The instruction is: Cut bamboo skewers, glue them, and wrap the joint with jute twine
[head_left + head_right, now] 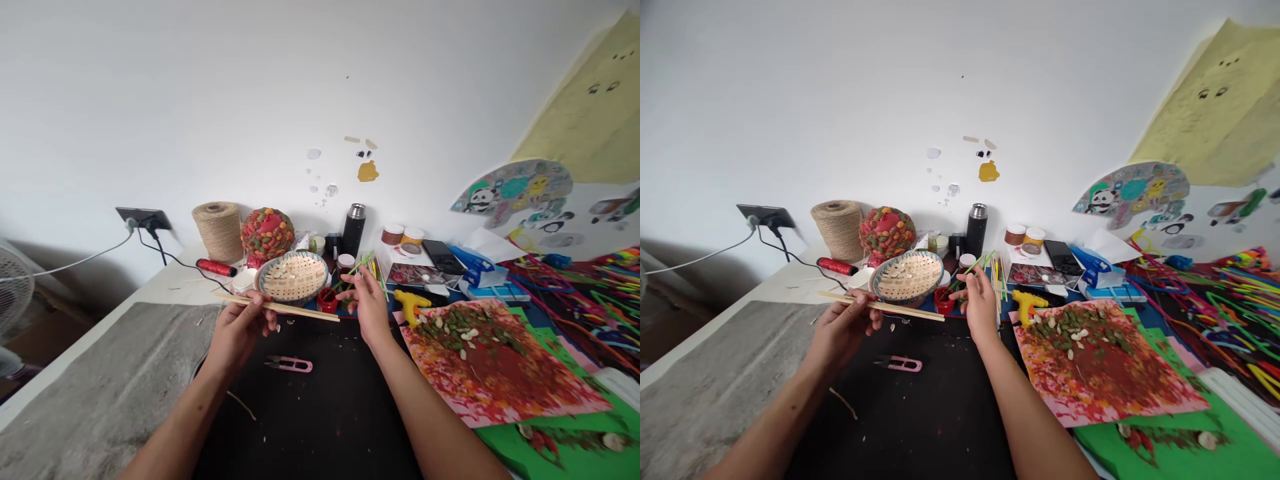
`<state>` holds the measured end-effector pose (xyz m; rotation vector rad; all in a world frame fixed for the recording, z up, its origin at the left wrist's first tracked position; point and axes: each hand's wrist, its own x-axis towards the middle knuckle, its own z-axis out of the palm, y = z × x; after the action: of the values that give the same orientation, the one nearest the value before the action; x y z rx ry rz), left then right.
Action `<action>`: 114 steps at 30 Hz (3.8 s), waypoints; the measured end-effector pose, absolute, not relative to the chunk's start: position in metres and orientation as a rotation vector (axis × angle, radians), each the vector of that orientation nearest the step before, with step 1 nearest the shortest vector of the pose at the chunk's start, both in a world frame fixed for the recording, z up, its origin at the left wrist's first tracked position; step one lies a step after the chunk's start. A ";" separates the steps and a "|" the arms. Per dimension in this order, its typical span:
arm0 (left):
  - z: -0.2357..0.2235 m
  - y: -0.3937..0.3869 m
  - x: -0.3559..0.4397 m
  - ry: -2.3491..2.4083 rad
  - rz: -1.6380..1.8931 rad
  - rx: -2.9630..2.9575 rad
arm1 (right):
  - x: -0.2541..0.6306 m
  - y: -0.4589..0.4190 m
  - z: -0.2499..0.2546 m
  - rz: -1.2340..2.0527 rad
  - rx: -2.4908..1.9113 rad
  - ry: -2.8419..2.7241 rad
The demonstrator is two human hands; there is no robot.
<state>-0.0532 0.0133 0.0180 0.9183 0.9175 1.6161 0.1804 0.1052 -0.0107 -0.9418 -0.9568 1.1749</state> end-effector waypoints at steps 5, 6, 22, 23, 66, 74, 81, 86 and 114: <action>0.020 0.012 -0.053 0.896 1.611 0.916 | 0.187 0.100 -0.013 1.162 -0.981 -0.840; 0.020 0.012 -0.053 0.893 1.611 0.916 | 0.189 0.098 -0.012 1.158 -0.983 -0.830; 0.019 0.011 -0.052 0.856 1.660 0.914 | 0.173 0.049 0.007 1.513 -0.820 -1.192; 0.018 0.011 -0.051 0.865 1.661 0.922 | 0.173 0.046 0.008 1.534 -0.809 -1.223; 0.011 0.013 -0.055 0.978 1.676 0.975 | 0.181 0.048 0.010 1.502 -1.037 -1.653; 0.013 0.013 -0.054 1.010 1.657 0.991 | 0.177 0.044 0.013 1.541 -1.007 -1.689; 0.014 0.012 -0.050 0.947 1.654 0.948 | 0.172 0.039 0.016 1.591 -0.978 -1.644; 0.011 0.007 -0.041 0.883 1.518 0.995 | 0.169 0.036 0.011 1.558 -0.951 -1.685; 0.005 -0.005 -0.040 0.840 0.669 1.413 | 0.164 0.031 0.010 1.653 -0.722 -1.601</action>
<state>-0.0405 -0.0050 0.0055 1.4130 0.8401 0.6694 0.1638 0.0313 0.0098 -0.7217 -1.6009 1.6526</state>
